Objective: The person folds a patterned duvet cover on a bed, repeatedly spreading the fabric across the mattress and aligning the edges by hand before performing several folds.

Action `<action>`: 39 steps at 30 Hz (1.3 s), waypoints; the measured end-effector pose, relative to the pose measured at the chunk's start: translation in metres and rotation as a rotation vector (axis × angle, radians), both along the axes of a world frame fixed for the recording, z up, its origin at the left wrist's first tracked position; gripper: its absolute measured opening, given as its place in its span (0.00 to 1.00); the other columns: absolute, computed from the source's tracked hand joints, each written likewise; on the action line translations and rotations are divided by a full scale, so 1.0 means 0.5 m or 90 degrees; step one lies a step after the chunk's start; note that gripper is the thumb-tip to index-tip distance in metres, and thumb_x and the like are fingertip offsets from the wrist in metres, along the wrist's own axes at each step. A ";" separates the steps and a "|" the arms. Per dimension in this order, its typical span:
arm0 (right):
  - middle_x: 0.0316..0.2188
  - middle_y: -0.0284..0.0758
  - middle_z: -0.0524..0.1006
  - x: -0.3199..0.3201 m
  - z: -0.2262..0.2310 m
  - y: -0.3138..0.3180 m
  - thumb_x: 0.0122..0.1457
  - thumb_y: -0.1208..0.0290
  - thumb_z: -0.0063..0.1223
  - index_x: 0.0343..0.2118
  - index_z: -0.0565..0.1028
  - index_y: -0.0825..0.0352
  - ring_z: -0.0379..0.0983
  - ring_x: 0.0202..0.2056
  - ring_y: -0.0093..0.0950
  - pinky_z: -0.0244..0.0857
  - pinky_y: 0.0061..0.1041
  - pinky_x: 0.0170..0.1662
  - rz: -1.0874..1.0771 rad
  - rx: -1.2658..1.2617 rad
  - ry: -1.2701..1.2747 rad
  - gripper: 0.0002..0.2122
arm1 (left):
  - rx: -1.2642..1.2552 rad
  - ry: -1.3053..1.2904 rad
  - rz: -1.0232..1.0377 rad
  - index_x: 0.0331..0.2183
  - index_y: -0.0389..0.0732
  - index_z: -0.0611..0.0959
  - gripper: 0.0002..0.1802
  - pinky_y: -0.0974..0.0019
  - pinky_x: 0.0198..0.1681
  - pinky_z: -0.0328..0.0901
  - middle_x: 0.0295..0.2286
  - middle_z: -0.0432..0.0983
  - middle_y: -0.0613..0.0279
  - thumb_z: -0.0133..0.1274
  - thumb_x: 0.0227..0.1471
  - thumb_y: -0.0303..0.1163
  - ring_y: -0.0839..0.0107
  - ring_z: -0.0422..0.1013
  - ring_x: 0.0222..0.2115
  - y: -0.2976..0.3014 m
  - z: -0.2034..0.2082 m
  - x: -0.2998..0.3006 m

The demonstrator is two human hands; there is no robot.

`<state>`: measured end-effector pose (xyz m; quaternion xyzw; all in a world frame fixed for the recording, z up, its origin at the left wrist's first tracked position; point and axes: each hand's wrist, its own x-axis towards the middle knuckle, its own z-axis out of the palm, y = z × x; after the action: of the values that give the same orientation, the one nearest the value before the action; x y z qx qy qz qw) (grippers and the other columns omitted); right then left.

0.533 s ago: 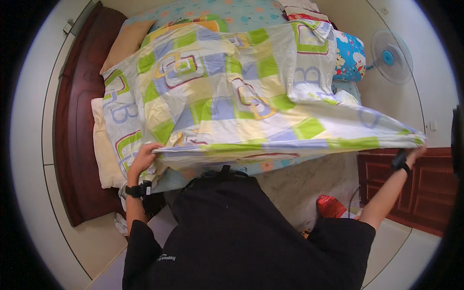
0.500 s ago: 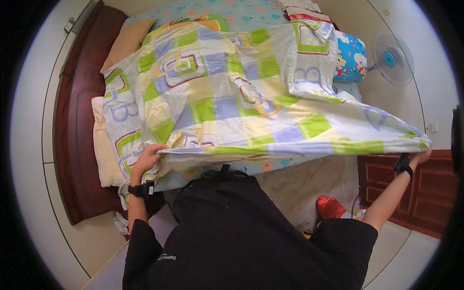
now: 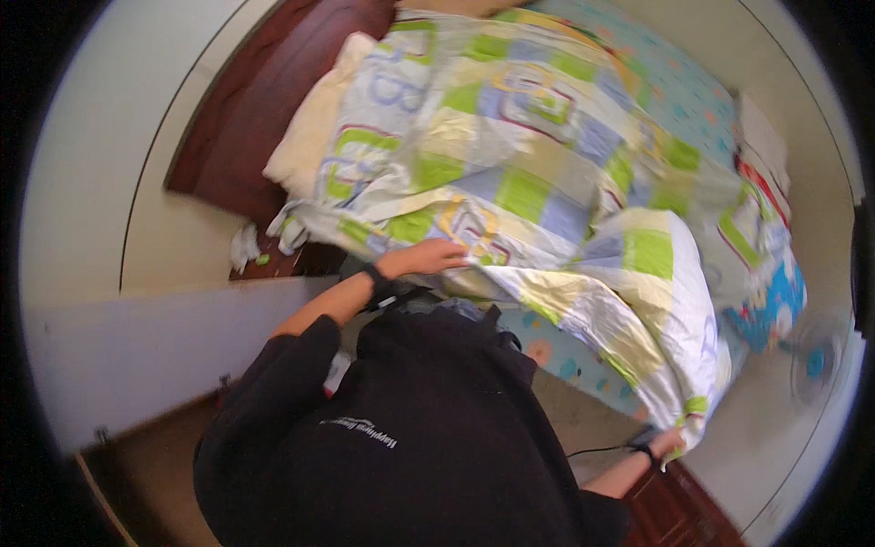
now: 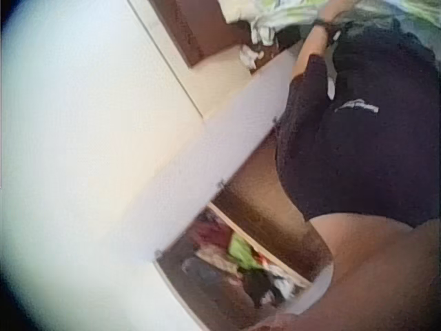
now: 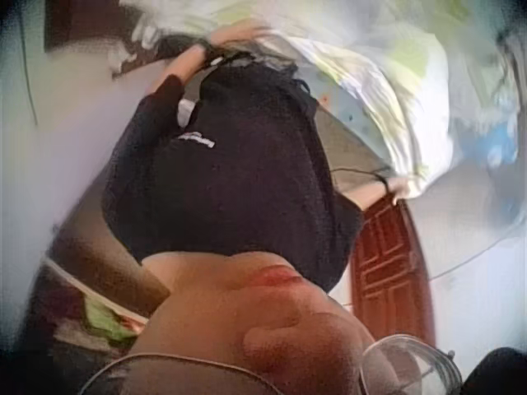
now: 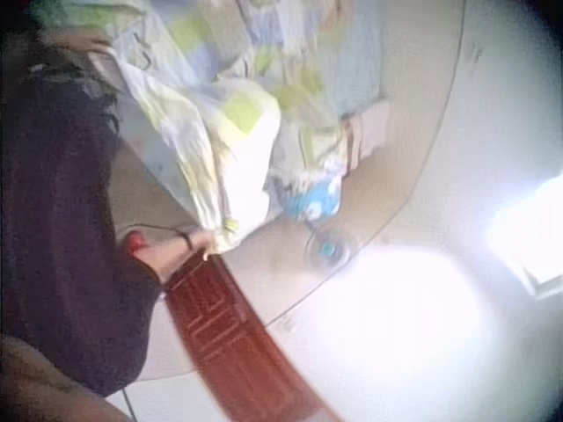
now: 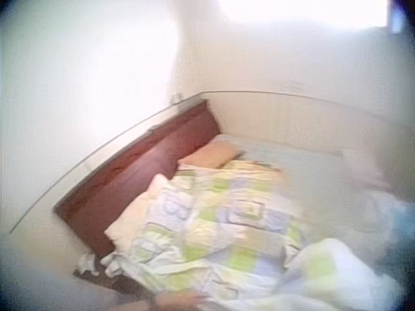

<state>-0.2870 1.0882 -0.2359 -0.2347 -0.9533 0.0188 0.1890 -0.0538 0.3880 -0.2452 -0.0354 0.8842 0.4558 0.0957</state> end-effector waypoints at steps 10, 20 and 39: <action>0.40 0.41 0.65 0.144 -0.004 -1.050 0.42 0.64 0.54 0.39 0.65 0.67 0.57 0.45 0.36 0.50 0.30 0.48 1.167 -0.414 -0.462 0.21 | 0.073 0.130 -0.018 0.24 0.40 0.71 0.14 0.62 0.25 0.57 0.20 0.68 0.56 0.54 0.37 0.39 0.61 0.66 0.24 0.009 0.111 -0.106; 0.15 0.26 0.64 0.155 0.172 -1.013 0.49 0.69 0.46 0.30 0.69 0.72 0.54 0.17 0.16 0.51 0.17 0.20 0.855 -0.555 -0.656 0.11 | -0.090 -0.124 0.139 0.26 0.39 0.75 0.15 0.58 0.30 0.60 0.21 0.70 0.51 0.52 0.26 0.29 0.55 0.66 0.27 -0.159 -0.097 0.223; 0.25 0.39 0.69 0.156 0.371 -0.563 0.52 0.73 0.34 0.32 0.68 0.74 0.63 0.27 0.28 0.59 0.26 0.33 0.424 -0.160 -0.093 0.11 | -0.092 0.174 0.872 0.21 0.36 0.68 0.05 0.66 0.24 0.59 0.15 0.65 0.53 0.48 0.37 0.23 0.58 0.64 0.20 -0.449 -0.102 0.448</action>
<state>-0.2090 0.8067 -0.0503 0.0666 -0.9787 0.1794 0.0740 0.1703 0.1633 -0.2963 -0.5331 0.6953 0.3538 -0.3274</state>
